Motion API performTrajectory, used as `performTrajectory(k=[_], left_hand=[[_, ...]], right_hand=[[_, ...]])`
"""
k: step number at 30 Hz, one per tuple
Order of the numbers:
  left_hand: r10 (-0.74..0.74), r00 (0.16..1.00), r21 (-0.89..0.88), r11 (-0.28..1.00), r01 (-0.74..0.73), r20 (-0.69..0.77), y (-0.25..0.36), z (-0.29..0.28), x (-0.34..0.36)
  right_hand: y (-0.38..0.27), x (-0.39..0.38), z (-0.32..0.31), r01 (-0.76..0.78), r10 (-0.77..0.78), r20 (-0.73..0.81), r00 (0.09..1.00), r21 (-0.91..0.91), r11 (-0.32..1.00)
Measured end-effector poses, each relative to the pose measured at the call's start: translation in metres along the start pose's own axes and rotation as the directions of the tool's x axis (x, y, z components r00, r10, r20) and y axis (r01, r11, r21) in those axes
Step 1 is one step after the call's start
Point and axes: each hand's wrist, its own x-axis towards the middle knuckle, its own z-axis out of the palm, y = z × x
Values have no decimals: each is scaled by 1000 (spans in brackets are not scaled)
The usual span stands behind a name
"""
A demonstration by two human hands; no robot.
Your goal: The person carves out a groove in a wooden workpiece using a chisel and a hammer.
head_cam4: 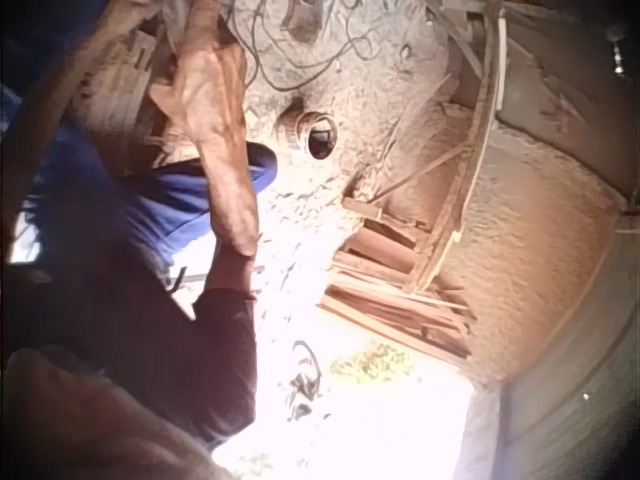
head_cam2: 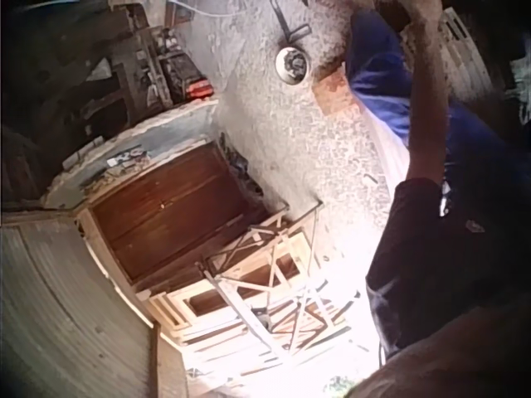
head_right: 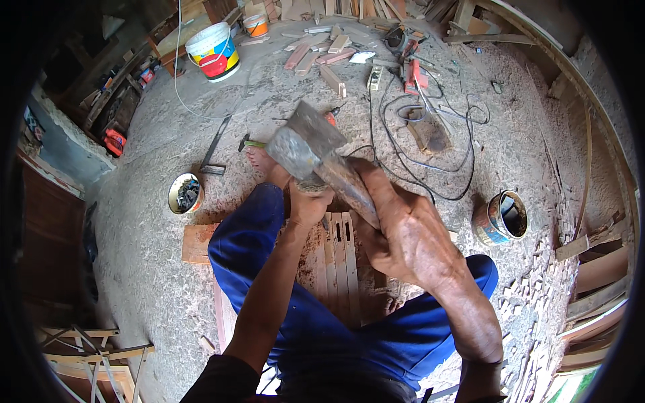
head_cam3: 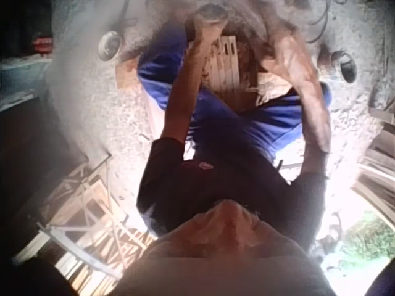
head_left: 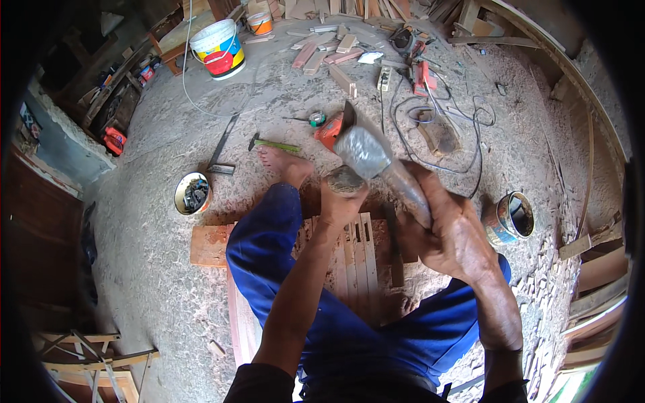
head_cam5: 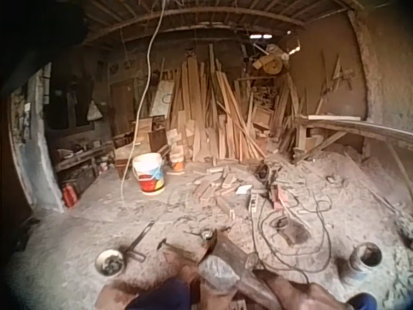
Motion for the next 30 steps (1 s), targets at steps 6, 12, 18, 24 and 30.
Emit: performTrajectory(k=[6, 12, 18, 24, 30], left_hand=[[-31, 997, 28, 999, 29, 64, -5, -1, -2], [125, 987, -31, 992, -122, 98, 2, 3, -2], [-149, 989, -100, 984, 150, 19, -35, -3, 32], [-119, 991, -29, 992, 121, 62, -23, 1, 13], [77, 995, -31, 997, -75, 59, 8, 8, -11]], right_hand=[[-8, 14, -7, 8, -5, 20, 1000, -136, 991], [62, 7, 48, 158, -97, 208, 973, -300, 941], [-3, 28, -8, 25, -16, 116, 993, -82, 996], [-12, 62, -11, 220, -155, -345, 926, 159, 962], [41, 12, 35, 47, 129, 389, 912, -412, 910]])
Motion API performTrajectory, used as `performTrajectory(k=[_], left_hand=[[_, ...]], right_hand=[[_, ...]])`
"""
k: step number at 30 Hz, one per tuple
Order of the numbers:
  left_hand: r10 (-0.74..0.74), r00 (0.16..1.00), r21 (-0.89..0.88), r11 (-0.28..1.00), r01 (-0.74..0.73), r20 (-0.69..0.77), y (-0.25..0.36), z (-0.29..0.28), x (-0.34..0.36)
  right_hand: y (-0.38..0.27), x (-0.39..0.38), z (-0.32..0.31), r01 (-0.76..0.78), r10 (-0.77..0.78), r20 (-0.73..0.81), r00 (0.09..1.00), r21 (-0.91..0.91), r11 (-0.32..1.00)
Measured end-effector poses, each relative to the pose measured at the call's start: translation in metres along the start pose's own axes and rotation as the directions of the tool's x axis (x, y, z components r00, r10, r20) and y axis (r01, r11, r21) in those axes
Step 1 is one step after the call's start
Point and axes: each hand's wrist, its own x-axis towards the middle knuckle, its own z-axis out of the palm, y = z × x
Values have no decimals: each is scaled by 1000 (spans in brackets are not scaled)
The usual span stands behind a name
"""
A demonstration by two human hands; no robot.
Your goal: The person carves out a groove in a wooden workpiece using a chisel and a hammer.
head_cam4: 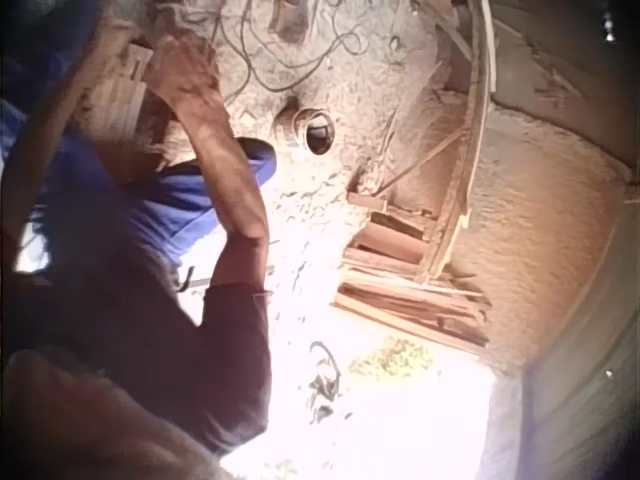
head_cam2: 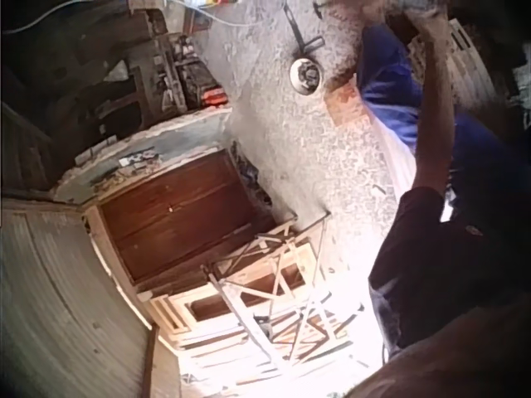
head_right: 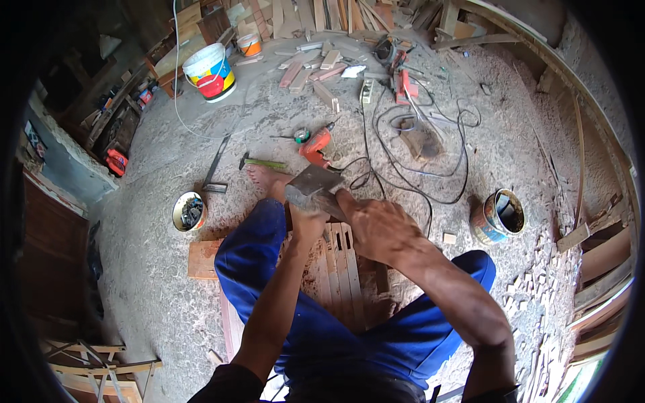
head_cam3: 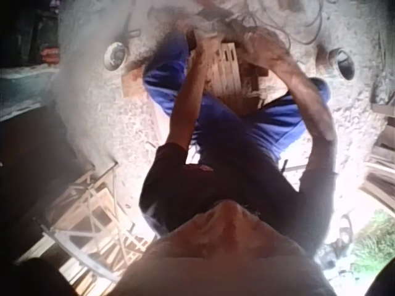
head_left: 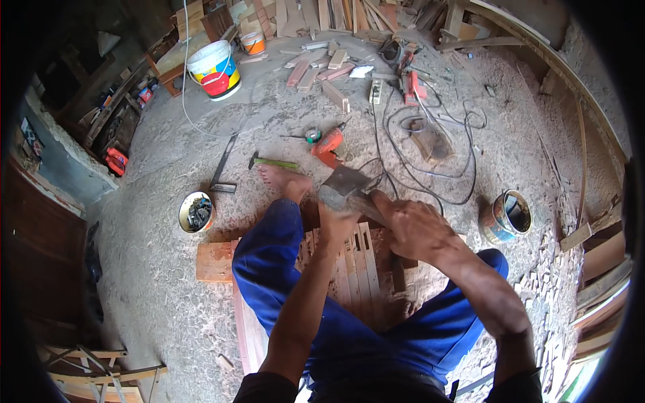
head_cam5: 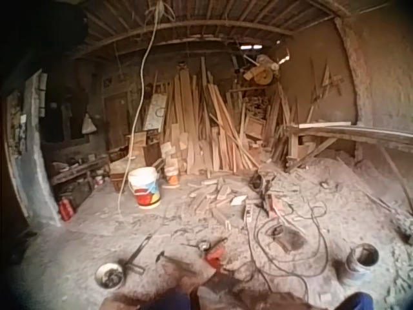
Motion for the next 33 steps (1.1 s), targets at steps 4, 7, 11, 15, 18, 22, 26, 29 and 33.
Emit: performTrajectory(k=[4, 7, 11, 15, 18, 22, 26, 29, 33], left_hand=[[38, 999, 90, 995, -36, -14, -24, -10, 18], [-342, 940, -37, 939, 342, 0, -41, -17, 50], [-298, 955, -34, 954, 298, 5, -41, -16, 42], [-195, 980, 57, 980, 192, 40, -42, -14, 35], [-69, 996, 49, 997, 66, 48, -16, -8, 12], [-65, 997, -360, 932, 48, -35, -6, 8, 0], [-295, 954, -164, 945, 284, -48, -64, -9, 36], [-205, 977, 36, 978, 207, -52, -58, -9, 37], [-207, 978, 95, 973, 209, -22, -41, 0, 21]], right_hand=[[-15, -13, -24, 120, -84, -163, 983, 222, 968], [-21, -6, -69, 169, -55, -367, 928, 286, 943], [-40, 19, -117, 373, 28, -734, 679, 377, 848], [-20, 40, -55, 13, 14, -393, 920, 65, 998], [6, 22, 2, -61, 62, 66, 996, -16, 998], [7, -9, -14, -7, 10, -23, 1000, 152, 988], [-7, 5, -68, 195, -76, -341, 937, 330, 924], [-28, 17, -116, 350, 9, -725, 689, 343, 872], [-21, 40, -92, 229, -19, -729, 685, 190, 955]])
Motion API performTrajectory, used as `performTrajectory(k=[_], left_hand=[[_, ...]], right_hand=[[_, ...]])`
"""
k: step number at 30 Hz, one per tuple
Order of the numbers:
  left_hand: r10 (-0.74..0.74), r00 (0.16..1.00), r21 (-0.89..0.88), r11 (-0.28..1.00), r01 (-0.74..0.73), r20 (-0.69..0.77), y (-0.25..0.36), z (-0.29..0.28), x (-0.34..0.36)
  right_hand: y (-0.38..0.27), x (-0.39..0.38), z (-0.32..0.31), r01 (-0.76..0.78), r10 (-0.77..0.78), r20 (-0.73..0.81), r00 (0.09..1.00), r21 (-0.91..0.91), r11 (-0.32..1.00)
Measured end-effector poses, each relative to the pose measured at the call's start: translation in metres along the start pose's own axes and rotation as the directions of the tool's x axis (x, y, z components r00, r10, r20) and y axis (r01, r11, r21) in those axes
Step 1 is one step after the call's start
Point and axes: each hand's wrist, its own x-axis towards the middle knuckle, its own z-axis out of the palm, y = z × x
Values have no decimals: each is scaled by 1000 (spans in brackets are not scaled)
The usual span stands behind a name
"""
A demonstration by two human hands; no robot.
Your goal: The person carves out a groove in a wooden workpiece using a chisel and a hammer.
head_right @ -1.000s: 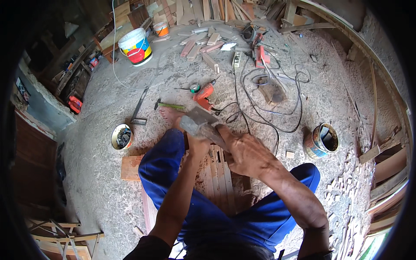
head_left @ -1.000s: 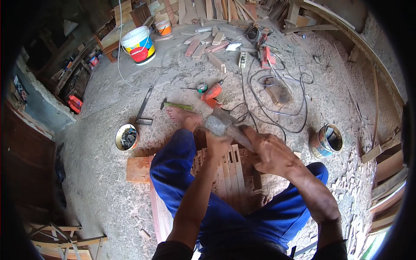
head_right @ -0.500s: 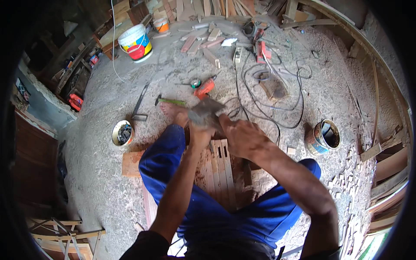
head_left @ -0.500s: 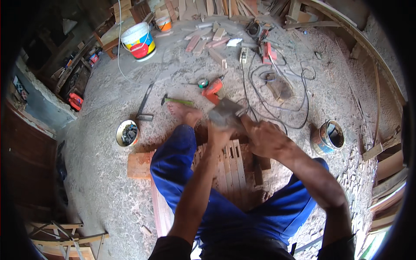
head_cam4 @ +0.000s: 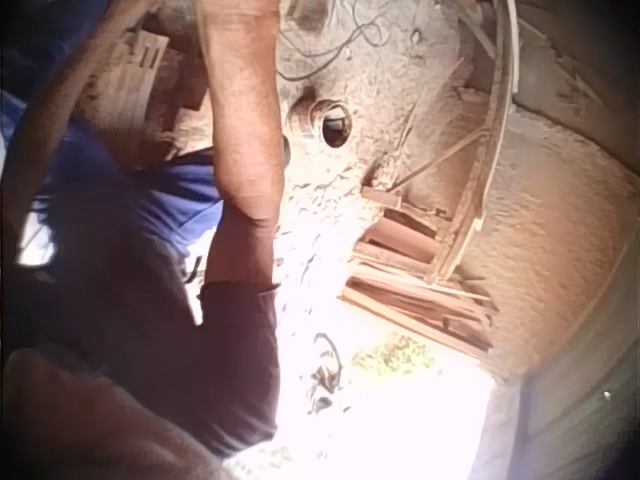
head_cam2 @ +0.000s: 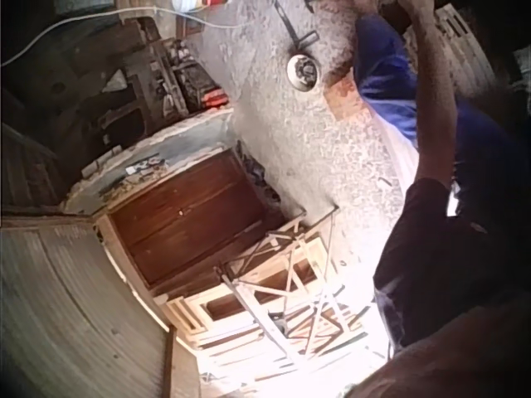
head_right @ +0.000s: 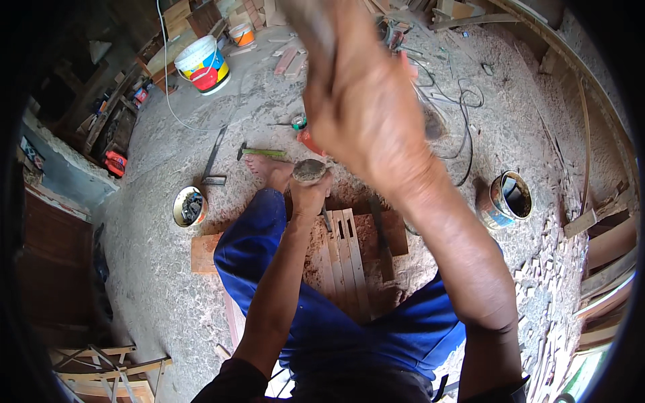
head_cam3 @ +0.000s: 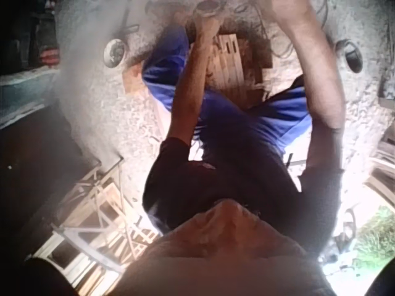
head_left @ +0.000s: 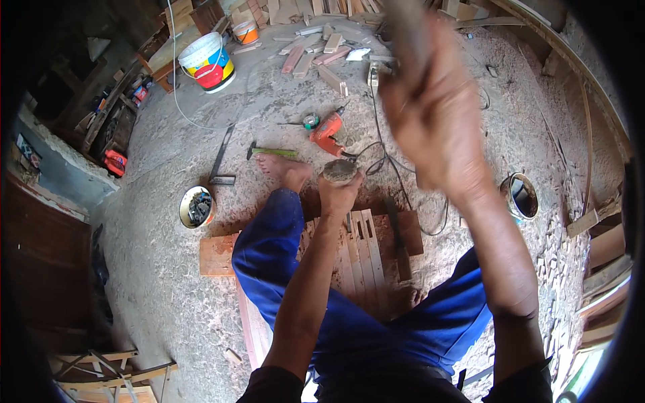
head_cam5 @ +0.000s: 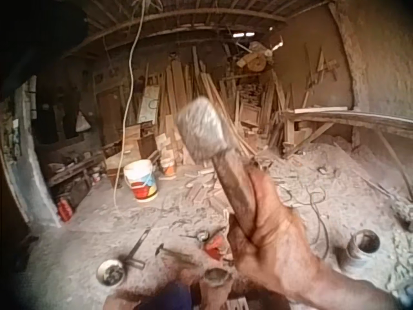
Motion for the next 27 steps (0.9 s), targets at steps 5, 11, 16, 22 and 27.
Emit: performTrajectory(k=[5, 11, 16, 22, 27], left_hand=[[-182, 983, -562, 817, 131, -36, 29, 4, -39], [-207, 978, -378, 903, 206, 39, -13, -2, 23], [-153, 985, -134, 981, 142, -78, -13, 2, 35], [-28, 998, -70, 997, 24, -54, -18, -6, 14], [289, 955, -32, 956, -292, -67, 34, 15, -60]], right_hand=[[40, -95, 35, -67, 243, 686, 685, -273, 960], [18, -71, -9, -39, 5, 533, 846, 52, 998], [-14, 25, -34, 51, -38, -104, 994, 124, 991], [36, -25, 30, 90, 220, 614, 758, -432, 897], [45, -86, 13, -166, 203, 761, 617, -127, 978]])
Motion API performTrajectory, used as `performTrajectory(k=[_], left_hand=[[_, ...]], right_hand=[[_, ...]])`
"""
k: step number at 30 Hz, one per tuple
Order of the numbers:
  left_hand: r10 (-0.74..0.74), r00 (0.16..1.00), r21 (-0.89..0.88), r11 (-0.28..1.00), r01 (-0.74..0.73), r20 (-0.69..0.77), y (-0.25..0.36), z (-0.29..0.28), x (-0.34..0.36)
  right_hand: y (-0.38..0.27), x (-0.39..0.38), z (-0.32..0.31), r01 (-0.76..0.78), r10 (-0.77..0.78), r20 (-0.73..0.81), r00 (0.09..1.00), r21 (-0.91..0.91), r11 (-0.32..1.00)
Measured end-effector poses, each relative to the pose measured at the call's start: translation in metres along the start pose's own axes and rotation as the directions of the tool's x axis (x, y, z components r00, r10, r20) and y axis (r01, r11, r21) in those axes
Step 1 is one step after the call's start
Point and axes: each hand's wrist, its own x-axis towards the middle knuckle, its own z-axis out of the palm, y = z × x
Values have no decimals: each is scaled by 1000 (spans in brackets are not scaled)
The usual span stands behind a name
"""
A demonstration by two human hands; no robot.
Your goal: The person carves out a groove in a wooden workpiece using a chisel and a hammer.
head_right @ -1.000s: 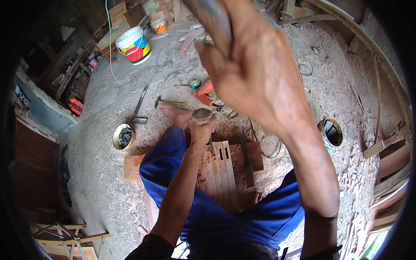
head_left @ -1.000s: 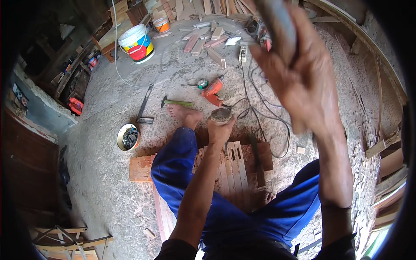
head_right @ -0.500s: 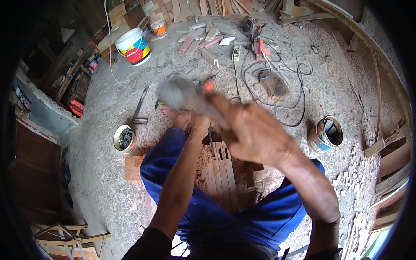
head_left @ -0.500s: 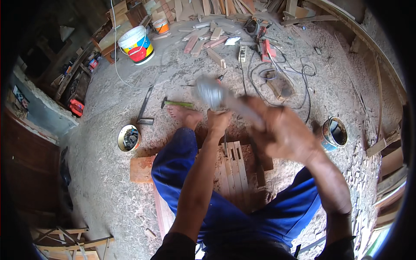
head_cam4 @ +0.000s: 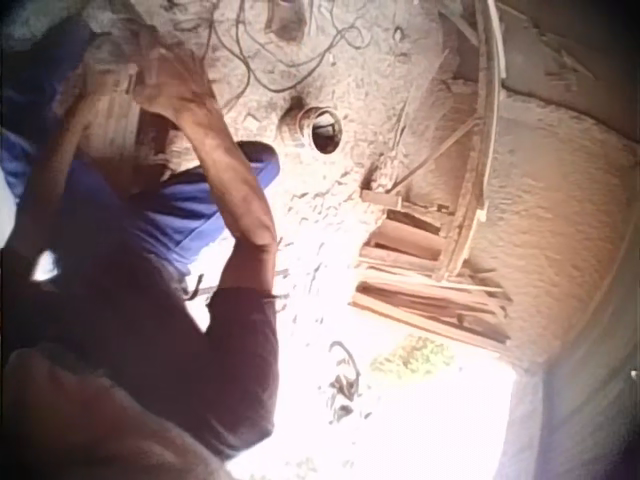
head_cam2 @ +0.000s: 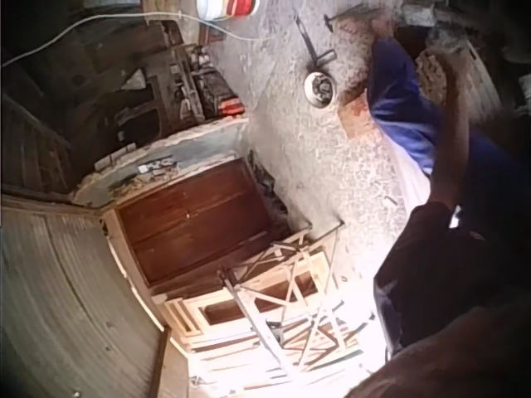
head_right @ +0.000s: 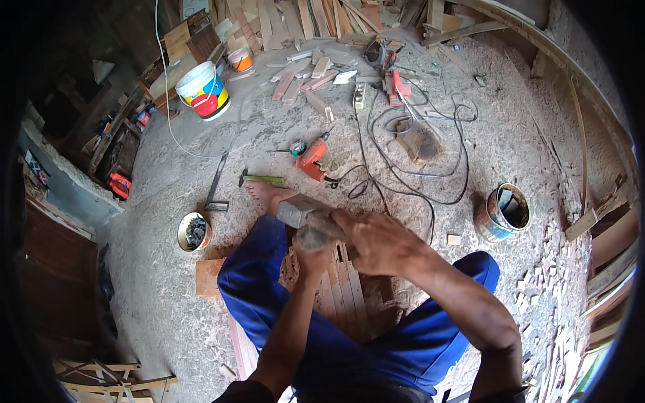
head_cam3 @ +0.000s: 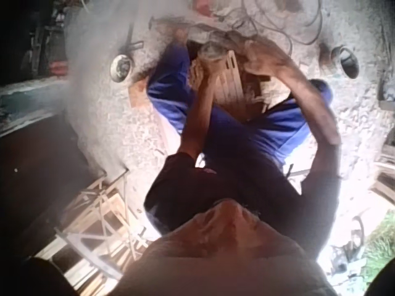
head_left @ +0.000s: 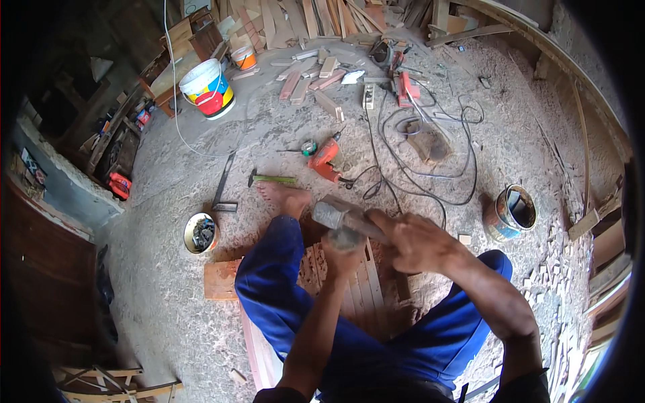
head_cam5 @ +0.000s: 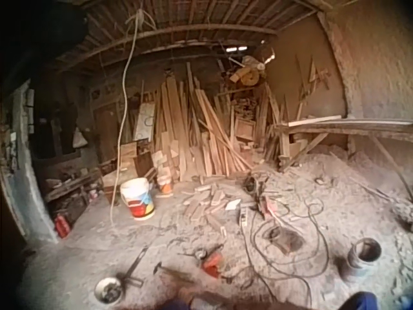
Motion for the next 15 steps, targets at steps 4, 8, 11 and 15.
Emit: performTrajectory(k=[4, 8, 11, 15], left_hand=[[-224, 968, 24, 975, 223, 108, -73, -20, 50], [-541, 836, -259, 798, 545, 93, -78, -11, 92], [-490, 867, -214, 841, 497, 87, -67, 1, 75], [-404, 913, -67, 911, 407, 44, -52, -19, 49]], right_hand=[[-22, -1, -43, 224, -185, -284, 941, 110, 968], [-49, 31, -106, 219, -105, -686, 720, 81, 972], [-35, 74, -86, 285, 24, -891, 453, 170, 943], [8, 65, -10, -89, 83, -111, 990, -48, 995]])
